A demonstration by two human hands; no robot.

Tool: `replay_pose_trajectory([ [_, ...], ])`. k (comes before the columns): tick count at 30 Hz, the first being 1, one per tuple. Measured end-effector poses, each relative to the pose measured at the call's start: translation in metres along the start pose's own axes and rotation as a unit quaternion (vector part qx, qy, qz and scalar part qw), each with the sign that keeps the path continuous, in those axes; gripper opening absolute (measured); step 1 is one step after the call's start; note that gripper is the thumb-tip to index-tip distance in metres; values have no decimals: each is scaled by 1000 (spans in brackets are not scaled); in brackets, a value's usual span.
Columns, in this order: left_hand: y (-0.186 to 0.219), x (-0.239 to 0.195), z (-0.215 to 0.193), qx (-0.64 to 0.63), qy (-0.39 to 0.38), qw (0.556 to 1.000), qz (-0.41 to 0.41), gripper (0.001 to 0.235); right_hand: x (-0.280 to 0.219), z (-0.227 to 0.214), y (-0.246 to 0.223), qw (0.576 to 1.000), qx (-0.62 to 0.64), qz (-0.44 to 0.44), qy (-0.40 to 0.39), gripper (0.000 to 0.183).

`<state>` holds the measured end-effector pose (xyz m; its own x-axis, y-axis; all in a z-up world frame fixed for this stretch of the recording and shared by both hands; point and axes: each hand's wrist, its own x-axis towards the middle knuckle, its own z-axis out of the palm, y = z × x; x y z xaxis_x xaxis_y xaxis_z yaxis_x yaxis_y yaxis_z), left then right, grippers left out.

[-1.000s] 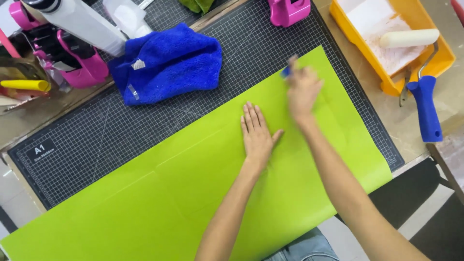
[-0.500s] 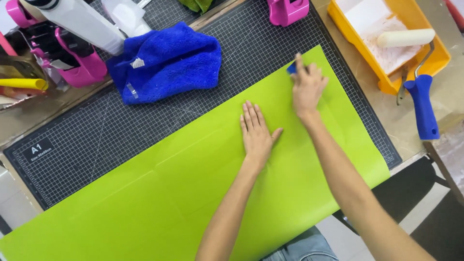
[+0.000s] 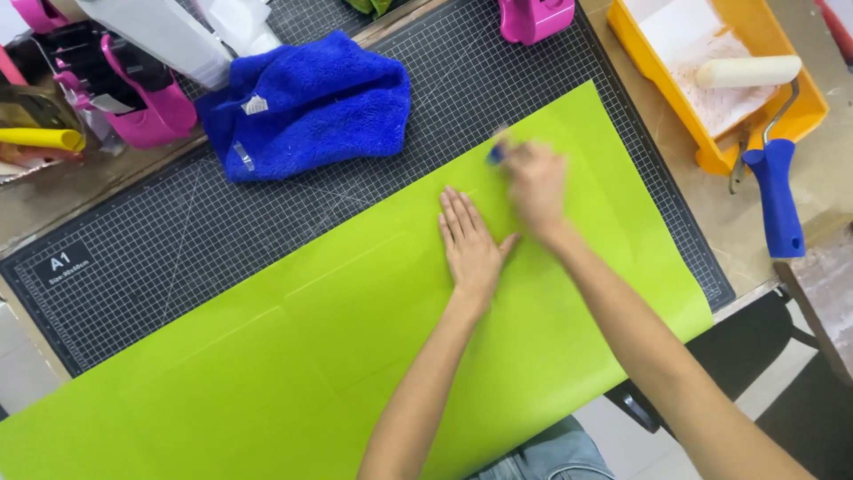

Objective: Smoothing a large green adhesive sheet onto a surface using a small blue scraper tool to remove air bubbles and ensure even adhesion.

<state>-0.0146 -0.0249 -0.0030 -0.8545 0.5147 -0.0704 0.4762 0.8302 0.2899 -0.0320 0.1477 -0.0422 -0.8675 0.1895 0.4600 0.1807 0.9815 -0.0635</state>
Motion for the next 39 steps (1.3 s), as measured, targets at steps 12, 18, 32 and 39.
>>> replay_pose_trajectory([
  [12, 2, -3, 7, 45, 13, 999, -4, 116, 49, -30, 25, 994, -6, 113, -1, 46],
  [18, 11, 1, -41, 53, -59, 997, 0, 88, 26, -11, -110, 999, 19, 35, -27, 59],
  [32, 3, -1, 8, 97, 26, 995, 3, 116, 80, -13, 83, 984, -56, 168, 10, 65],
  [39, 50, 45, -78, -604, -68, 787, -104, 54, -37, -65, -62, 940, 302, 155, 30, 50],
])
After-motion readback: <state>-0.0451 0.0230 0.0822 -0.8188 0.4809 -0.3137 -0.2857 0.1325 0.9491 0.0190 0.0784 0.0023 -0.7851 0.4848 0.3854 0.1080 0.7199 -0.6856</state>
